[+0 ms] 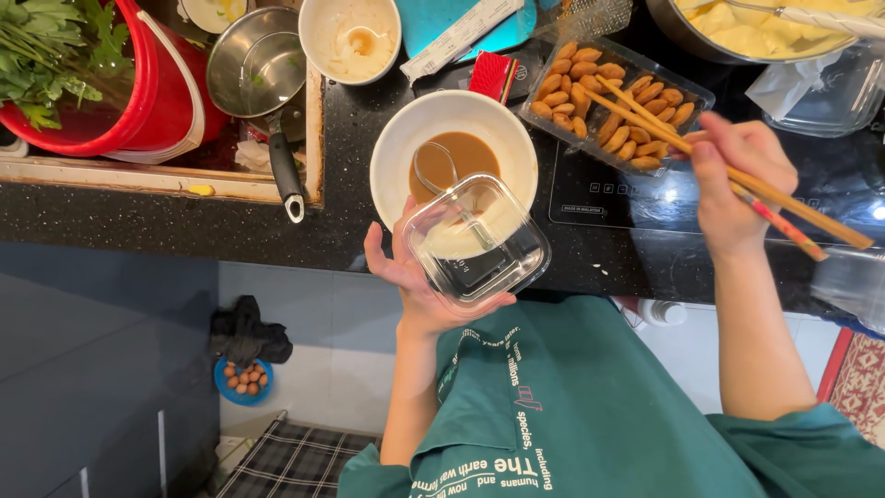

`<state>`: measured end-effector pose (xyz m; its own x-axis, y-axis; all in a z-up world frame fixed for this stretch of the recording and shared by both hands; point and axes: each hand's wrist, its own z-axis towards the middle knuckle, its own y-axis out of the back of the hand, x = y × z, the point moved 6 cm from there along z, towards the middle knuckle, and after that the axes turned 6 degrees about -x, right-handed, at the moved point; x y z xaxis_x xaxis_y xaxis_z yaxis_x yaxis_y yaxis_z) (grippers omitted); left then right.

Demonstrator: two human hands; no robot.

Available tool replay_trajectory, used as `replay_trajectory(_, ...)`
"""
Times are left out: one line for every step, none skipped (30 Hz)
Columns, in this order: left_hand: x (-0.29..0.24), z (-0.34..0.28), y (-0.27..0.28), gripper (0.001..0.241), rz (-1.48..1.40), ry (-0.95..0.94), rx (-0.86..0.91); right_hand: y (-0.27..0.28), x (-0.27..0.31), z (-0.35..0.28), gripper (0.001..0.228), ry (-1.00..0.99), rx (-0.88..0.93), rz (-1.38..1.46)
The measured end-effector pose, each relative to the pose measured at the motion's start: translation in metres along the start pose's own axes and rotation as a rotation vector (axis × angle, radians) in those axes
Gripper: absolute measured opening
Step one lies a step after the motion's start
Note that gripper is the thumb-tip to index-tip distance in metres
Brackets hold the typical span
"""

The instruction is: Dipping ladyfingers into coffee and layering them with cream in a container to assemble tiramisu.

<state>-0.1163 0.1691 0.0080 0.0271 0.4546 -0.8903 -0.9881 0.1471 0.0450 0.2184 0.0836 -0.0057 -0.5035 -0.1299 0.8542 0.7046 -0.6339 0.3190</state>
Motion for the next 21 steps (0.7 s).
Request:
replay_trajectory(0.0,0.0,0.0,0.141,0.001,0.001,-0.001,0.0,-0.002,-0.001,0.021,-0.001,0.002,0.001)
replay_trajectory(0.001,0.0,0.001,0.141,-0.007,0.007,-0.002,0.0,-0.003,-0.001,0.02,0.007,-0.014,0.029)
replay_trajectory(0.003,0.0,0.001,0.141,-0.016,0.014,-0.003,0.001,-0.005,-0.002,0.02,0.015,-0.029,0.057)
replay_trajectory(0.003,0.0,0.001,0.141,-0.016,0.016,-0.004,0.001,-0.007,-0.001,0.02,0.014,-0.027,0.056)
replay_trajectory(0.004,0.0,0.001,0.141,-0.017,0.016,-0.007,0.002,-0.008,-0.001,0.02,0.052,-0.039,0.076)
replay_trajectory(0.004,0.0,0.002,0.141,-0.017,0.016,-0.01,0.003,-0.008,-0.001,0.02,0.089,-0.05,0.096)
replay_trajectory(0.004,-0.001,0.003,0.141,-0.016,0.016,-0.013,0.007,-0.008,0.002,0.02,0.09,-0.047,0.097)
replay_trajectory(0.005,-0.001,0.004,0.141,-0.011,0.022,-0.016,0.012,-0.005,0.005,0.021,0.157,-0.048,0.074)
replay_trajectory(0.006,-0.002,0.004,0.141,-0.008,0.029,-0.018,0.017,-0.002,0.007,0.022,0.224,-0.049,0.048)
replay_trajectory(0.007,-0.001,0.006,0.141,-0.008,0.029,-0.02,0.02,0.003,0.009,0.022,0.224,-0.047,0.048)
replay_trajectory(0.007,-0.001,0.006,0.141,-0.008,0.03,-0.02,0.024,0.007,0.01,0.026,0.199,-0.039,0.088)
replay_trajectory(0.007,-0.001,0.007,0.141,-0.008,0.031,-0.02,0.027,0.01,0.011,0.032,0.174,-0.031,0.128)
replay_trajectory(0.008,-0.001,0.008,0.141,-0.009,0.032,-0.021,0.024,0.012,0.014,0.032,0.174,-0.03,0.127)
replay_trajectory(0.008,-0.002,0.008,0.142,-0.015,0.046,-0.023,0.02,0.012,0.017,0.033,0.139,-0.027,0.144)
replay_trajectory(0.01,-0.002,0.008,0.143,-0.023,0.06,-0.022,0.018,0.012,0.019,0.033,0.104,-0.026,0.159)
replay_trajectory(0.01,-0.003,0.007,0.143,-0.025,0.06,-0.021,0.011,0.011,0.024,0.033,0.103,-0.027,0.157)
replay_trajectory(0.012,-0.004,0.007,0.143,-0.035,0.074,-0.018,0.004,0.008,0.028,0.028,0.063,-0.033,0.162)
replay_trajectory(0.013,-0.005,0.007,0.142,-0.045,0.087,-0.014,-0.004,0.005,0.032,0.027,0.023,-0.039,0.168)
replay_trajectory(0.014,-0.005,0.006,0.142,-0.046,0.086,-0.014,-0.003,-0.002,0.032,0.027,0.023,-0.04,0.168)
replay_trajectory(0.014,-0.005,0.006,0.143,-0.04,0.085,-0.011,-0.004,-0.01,0.032,0.021,0.01,-0.035,0.104)
replay_trajectory(0.014,-0.005,0.006,0.144,-0.035,0.086,-0.008,-0.004,-0.018,0.032,0.019,-0.003,-0.028,0.04)
